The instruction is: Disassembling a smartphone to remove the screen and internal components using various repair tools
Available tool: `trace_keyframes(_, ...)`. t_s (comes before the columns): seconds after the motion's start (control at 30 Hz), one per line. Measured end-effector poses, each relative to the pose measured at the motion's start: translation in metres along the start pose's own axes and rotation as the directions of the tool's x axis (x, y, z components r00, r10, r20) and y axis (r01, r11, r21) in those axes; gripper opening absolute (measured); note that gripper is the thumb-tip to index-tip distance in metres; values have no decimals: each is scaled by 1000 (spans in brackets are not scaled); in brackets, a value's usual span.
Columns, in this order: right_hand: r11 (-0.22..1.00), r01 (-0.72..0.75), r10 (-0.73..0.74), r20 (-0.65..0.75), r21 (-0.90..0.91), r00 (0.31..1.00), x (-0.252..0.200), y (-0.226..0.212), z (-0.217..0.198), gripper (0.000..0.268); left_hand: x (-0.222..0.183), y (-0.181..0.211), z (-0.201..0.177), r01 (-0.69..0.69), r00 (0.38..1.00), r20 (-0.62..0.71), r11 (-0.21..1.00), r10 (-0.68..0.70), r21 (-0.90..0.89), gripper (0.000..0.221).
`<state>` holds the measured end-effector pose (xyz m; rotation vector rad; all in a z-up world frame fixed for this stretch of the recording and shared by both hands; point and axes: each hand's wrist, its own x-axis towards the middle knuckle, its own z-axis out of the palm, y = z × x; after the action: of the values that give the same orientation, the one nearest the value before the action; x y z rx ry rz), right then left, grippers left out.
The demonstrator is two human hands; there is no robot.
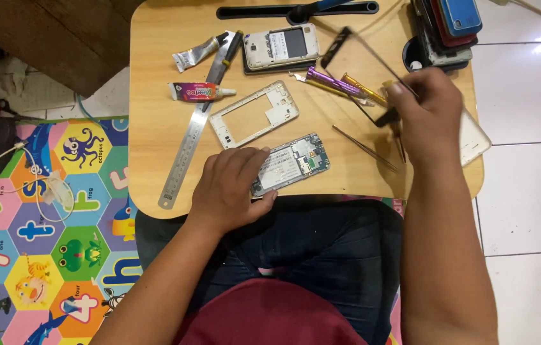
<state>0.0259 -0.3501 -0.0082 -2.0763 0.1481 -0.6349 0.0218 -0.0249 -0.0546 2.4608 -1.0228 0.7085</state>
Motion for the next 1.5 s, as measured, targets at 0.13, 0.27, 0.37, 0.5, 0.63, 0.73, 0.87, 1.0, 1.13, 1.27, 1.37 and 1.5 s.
trace_keyframes(0.13, 930, -249, 285, -104, 269, 953, -37, -15, -7, 6, 5, 7, -12, 48, 994, 98, 997, -41, -68, 69)
trace_keyframes(0.27, 761, -249, 399, -130, 599, 908, -82, 25, 4, 8, -5, -8, 12, -58, 998, -30, 998, 57, -3, 64)
trace_keyframes(0.37, 645, -302, 503, -93, 702, 859, -107, 28, 21, 11, -6, -12, 18, -95, 994, -56, 995, 95, 5, 62)
trace_keyframes(0.5, 631, -351, 521, -42, 691, 853, -124, 22, 25, 19, -3, -9, 15, -106, 993, -53, 994, 106, -3, 63)
trace_keyframes(0.63, 713, -376, 487, -32, 592, 873, -124, 20, 20, 26, -3, -5, 11, -68, 997, -22, 997, 69, 28, 64)
trace_keyframes(0.73, 875, -313, 366, -82, 370, 927, -119, 9, 6, 39, -3, -5, 9, -56, 998, -4, 997, 56, 44, 64)
trace_keyframes(0.87, 916, -8, -102, -252, -402, 962, -106, 40, -20, 50, -6, -9, 14, -74, 997, -29, 996, 76, 54, 63)
trace_keyframes(1.0, 775, 63, -242, -204, -629, 949, -84, 87, -63, 33, -3, -5, 8, -88, 995, -52, 994, 91, 61, 61)
trace_keyframes(1.13, 584, -101, 103, -49, -805, 993, -77, 57, -78, 26, 0, 5, -7, 24, 999, 50, 998, -21, -50, 64)
trace_keyframes(1.27, 598, 10, -103, -65, -801, 993, -90, 78, -74, 9, 0, 7, -9, 41, 998, 46, 995, -37, -86, 63)
trace_keyframes(1.37, 533, 29, -161, -68, -846, 985, -94, 90, -73, 7, 3, 6, -15, 62, 998, 39, 983, -56, -174, 51)
trace_keyframes(1.5, 494, 19, -215, -100, -869, 972, -102, 85, -67, 19, 11, -6, -17, 140, 975, -124, 942, -185, -305, 38)
